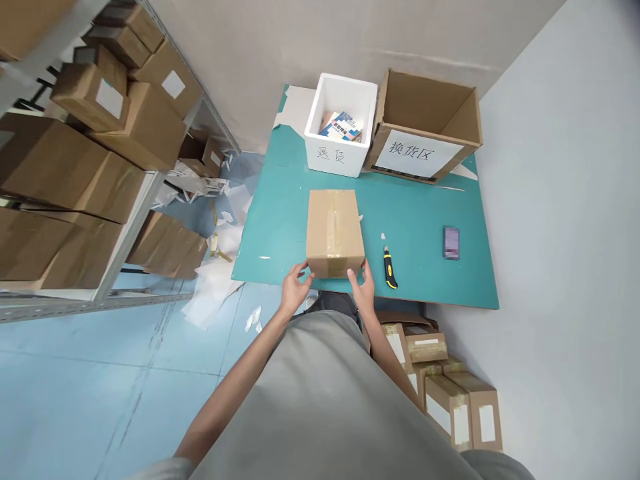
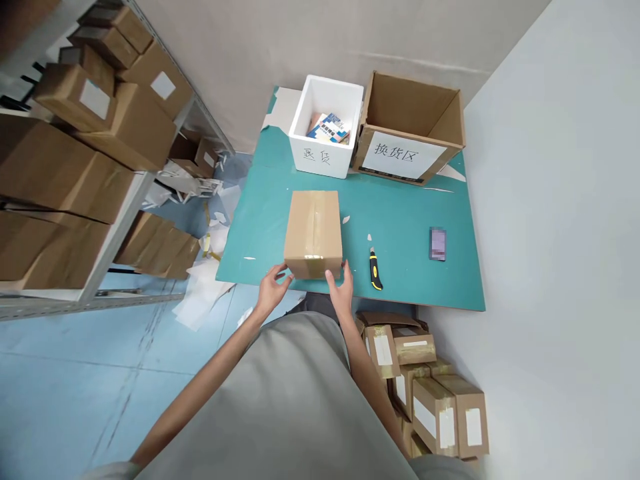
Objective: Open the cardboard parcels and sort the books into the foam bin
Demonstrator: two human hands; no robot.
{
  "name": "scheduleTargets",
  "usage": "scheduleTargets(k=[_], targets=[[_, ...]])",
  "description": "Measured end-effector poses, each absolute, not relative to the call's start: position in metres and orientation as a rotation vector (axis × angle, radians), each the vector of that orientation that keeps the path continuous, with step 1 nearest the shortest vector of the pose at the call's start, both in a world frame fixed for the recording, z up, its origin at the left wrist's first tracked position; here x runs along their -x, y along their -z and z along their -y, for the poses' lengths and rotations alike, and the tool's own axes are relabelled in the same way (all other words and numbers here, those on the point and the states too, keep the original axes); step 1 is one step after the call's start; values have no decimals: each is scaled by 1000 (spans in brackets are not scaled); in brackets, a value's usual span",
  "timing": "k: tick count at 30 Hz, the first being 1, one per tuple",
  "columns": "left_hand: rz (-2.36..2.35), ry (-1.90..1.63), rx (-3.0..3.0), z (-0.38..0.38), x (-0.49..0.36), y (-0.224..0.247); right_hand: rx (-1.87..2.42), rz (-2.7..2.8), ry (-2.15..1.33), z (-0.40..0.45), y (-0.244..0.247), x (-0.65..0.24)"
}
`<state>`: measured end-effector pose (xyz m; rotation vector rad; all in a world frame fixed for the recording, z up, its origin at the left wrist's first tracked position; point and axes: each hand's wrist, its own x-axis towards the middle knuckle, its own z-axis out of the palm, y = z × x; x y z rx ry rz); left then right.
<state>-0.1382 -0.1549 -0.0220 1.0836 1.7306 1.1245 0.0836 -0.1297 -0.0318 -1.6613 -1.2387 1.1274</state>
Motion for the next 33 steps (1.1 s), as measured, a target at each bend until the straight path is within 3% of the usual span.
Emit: scheduleTargets(k=[6,13,20,26,33], targets=[[-1729,-1385,-1243,126,137,-32,1470,1402,-852,103,-19,-90],[-1645,-1460,-1183,93,130,-32,1481,1382,-793,75,-19,-87],[-1605,-1480,-1053,73,127,-15,1486,1223,-1041,43,-10,-94],[-1627,-1328,-846,96,122,4,1464,1059,-1221,67,6,-94],[-1541,-1277,-856,99,129,-12,1403,1036,-1250,89,1,-80]])
